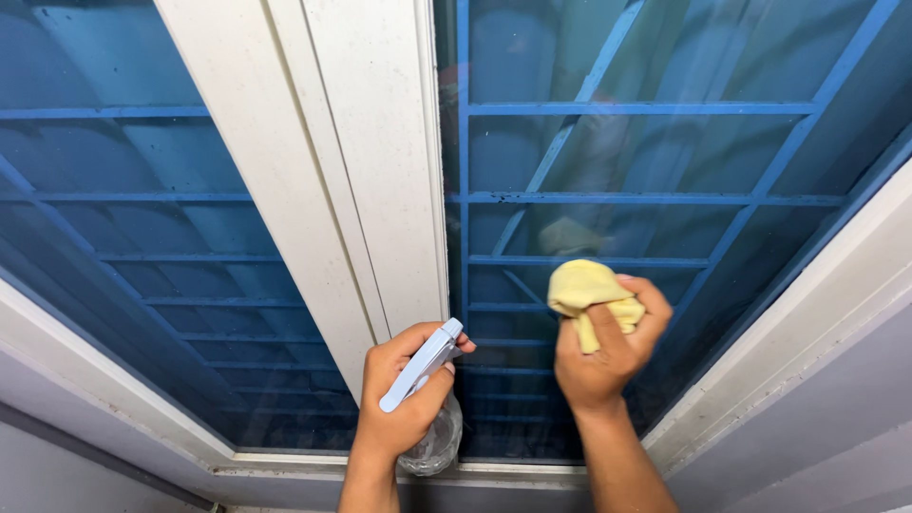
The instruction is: The person sprays a cleaning solution from a bottle onto a glass window pane and wipes the surface with a cloth.
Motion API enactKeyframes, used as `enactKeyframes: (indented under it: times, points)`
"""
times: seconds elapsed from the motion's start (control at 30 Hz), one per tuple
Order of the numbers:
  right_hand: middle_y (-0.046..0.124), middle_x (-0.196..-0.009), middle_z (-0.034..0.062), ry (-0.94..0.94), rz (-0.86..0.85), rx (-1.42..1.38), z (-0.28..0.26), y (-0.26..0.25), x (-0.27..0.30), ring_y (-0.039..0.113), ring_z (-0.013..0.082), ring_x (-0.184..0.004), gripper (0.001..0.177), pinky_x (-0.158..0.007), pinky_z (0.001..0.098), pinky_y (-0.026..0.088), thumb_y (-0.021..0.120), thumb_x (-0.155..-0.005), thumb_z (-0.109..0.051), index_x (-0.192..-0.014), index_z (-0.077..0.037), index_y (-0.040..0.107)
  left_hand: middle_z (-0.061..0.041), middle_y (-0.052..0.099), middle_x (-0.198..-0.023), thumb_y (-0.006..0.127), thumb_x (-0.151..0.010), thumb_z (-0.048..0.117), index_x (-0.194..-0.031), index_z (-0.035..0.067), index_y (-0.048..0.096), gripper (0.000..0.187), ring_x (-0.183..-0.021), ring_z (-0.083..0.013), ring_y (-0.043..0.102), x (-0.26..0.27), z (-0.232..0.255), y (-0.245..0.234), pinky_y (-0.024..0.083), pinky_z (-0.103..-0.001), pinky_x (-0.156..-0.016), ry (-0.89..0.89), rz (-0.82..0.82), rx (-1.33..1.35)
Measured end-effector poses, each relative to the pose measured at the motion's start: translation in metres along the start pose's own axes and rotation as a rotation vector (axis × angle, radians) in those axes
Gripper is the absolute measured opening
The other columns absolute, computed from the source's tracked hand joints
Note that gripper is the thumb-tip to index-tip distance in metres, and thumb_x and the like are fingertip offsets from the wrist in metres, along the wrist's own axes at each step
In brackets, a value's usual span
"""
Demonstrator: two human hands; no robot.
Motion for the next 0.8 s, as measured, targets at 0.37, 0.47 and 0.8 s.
enactKeyframes:
  times: [0.37, 0.47, 0.8]
  points:
    - [0.047, -0.135, 0.0199, 0.044, 0.061, 0.025, 0.001, 0.006, 0.003, 0.057, 0.0365, -0.121, 0.021, -0.103, 0.0416, 0.051, 0.073, -0.079, 0.008, -0.098, 0.002, 0.068, -0.012, 0.079, -0.099, 0.060, -0.079, -0.008, -0.111, -0.006, 0.073, 0.034, -0.074, -0.0072, 0.066, 0.000, 0.000, -0.005, 0.051, -0.022, -0.064, -0.029, 0.013, -0.023]
    - [0.049, -0.131, 0.0201, 0.011, 0.018, 0.040, -0.015, 0.016, 0.016, 0.057, 0.0375, -0.115, 0.021, -0.097, 0.0429, 0.051, 0.074, -0.073, 0.008, -0.092, 0.000, 0.071, -0.013, 0.079, -0.098, 0.060, -0.079, -0.008, -0.110, -0.006, 0.073, 0.033, -0.071, -0.0072, 0.063, -0.002, -0.001, -0.004, 0.050, -0.022, -0.062, -0.046, 0.020, -0.024]
    - [0.049, -0.136, 0.0199, -0.018, 0.067, -0.019, 0.007, -0.001, 0.002, 0.059, 0.0342, -0.121, 0.020, -0.098, 0.0371, 0.053, 0.068, -0.080, 0.010, -0.098, 0.001, 0.065, -0.013, 0.079, -0.100, 0.060, -0.080, -0.008, -0.112, -0.006, 0.071, 0.034, -0.083, -0.0076, 0.070, 0.002, -0.001, 0.000, 0.055, -0.022, -0.072, 0.016, 0.004, -0.011]
Point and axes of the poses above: each hand's wrist, its own x-axis away from the middle knuckle, its own y-axis out of the palm, z = x × y, the point moved 1 cm from there along -x, towards the middle knuckle
